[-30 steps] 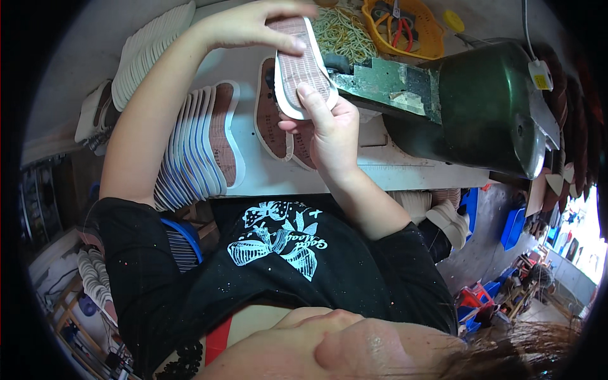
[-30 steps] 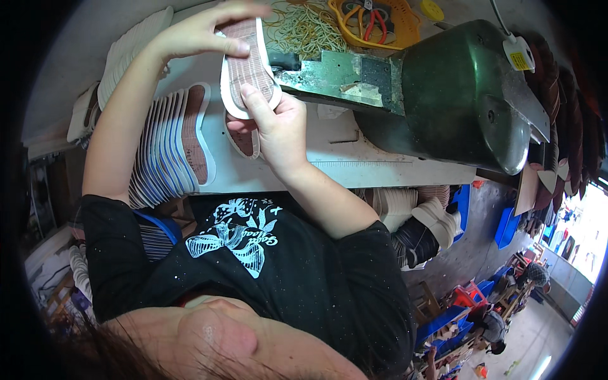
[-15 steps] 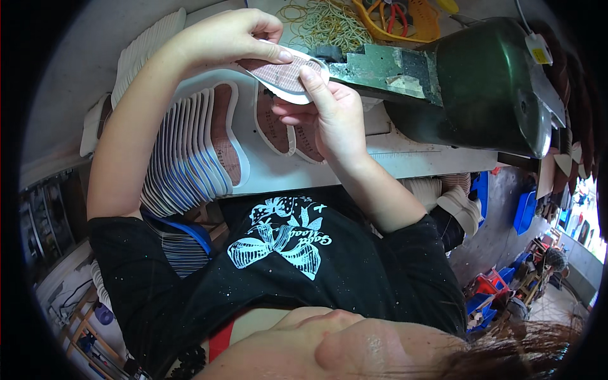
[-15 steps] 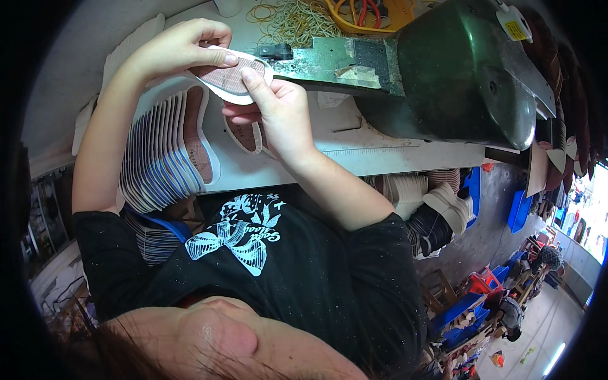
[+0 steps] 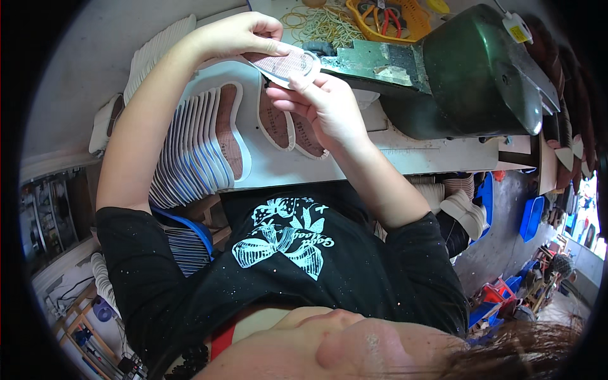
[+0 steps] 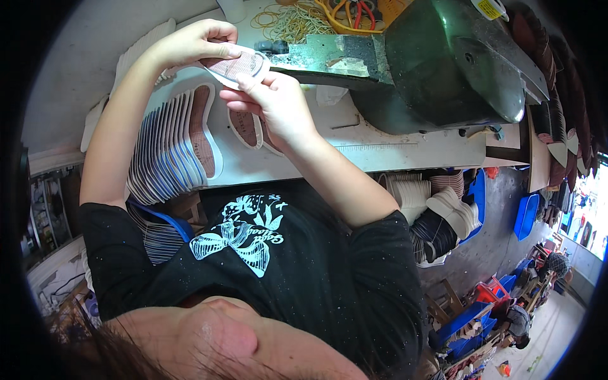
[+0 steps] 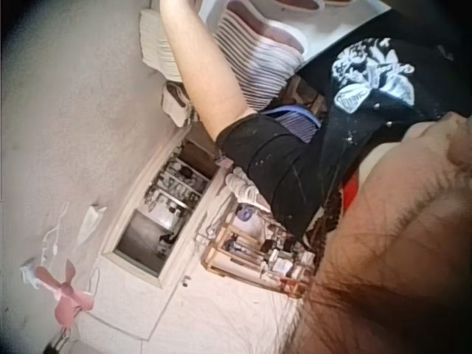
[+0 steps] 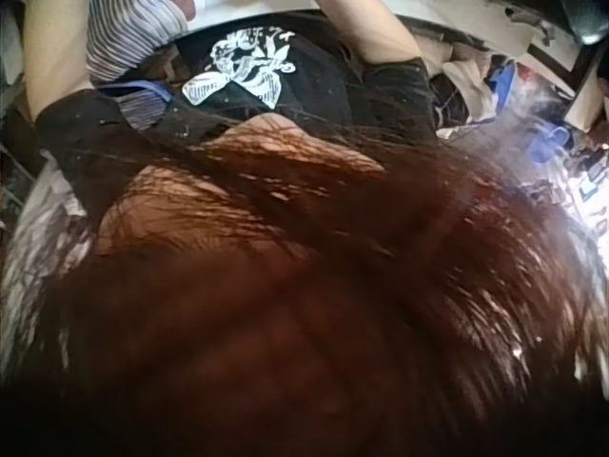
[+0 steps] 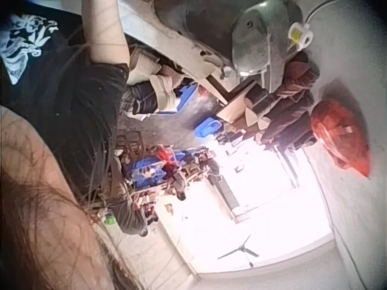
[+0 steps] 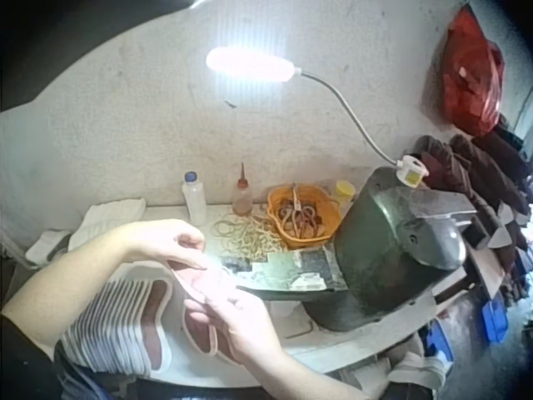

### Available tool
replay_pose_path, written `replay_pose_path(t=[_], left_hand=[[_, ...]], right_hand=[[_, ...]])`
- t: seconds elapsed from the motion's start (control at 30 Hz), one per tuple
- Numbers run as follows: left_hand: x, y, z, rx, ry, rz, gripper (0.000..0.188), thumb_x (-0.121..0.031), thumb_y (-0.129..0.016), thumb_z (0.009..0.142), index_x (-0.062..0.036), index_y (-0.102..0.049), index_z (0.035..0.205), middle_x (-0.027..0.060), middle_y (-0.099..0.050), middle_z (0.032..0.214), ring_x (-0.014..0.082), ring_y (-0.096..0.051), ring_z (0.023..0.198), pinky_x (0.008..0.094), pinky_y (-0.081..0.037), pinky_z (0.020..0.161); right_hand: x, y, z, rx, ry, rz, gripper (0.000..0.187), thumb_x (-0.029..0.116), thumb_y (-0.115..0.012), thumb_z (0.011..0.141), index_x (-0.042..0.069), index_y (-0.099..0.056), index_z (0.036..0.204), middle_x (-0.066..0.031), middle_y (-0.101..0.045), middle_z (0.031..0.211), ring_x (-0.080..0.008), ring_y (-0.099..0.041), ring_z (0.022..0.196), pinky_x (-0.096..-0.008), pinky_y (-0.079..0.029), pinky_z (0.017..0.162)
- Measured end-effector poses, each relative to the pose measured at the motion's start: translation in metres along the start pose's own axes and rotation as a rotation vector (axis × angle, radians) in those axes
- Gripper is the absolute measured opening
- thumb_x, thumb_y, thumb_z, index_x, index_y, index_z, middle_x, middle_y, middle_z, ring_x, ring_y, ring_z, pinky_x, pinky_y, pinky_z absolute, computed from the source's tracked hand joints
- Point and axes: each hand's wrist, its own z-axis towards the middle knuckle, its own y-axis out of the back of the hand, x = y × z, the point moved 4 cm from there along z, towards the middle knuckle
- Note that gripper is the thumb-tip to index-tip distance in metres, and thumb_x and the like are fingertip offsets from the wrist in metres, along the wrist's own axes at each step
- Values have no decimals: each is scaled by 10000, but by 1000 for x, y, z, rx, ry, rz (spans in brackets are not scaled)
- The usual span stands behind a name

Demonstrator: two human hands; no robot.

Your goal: The person assembles shoe insoles by hand, picking soles from a stack, fitting and pressing white foam lining around their edges, and placing the assembled soles onto the workbench.

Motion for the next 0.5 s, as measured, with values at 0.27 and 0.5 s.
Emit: replay_pose_path(t=[0.27, 0.5], left_hand=[[-2, 4, 1, 36, 24, -12, 267, -286, -649, 851, -48, -552, 777, -56, -483, 656, 21, -417, 588, 191, -331, 500], [2, 0, -6, 0, 39, -53, 280, -299, -665, 823, -38, -602, 745, -37, -526, 609, 39, -449, 529, 224, -355, 462]], right_hand=[[0, 0, 3, -18, -40, 36, 330, 184, -529, 917, -85, -533, 1109, -181, -634, 991, -235, -659, 877, -315, -543, 774], [5, 6, 6, -29, -85, 56, 333, 193, -493, 932, -82, -514, 1117, -211, -629, 990, -283, -660, 890, -330, -560, 750]])
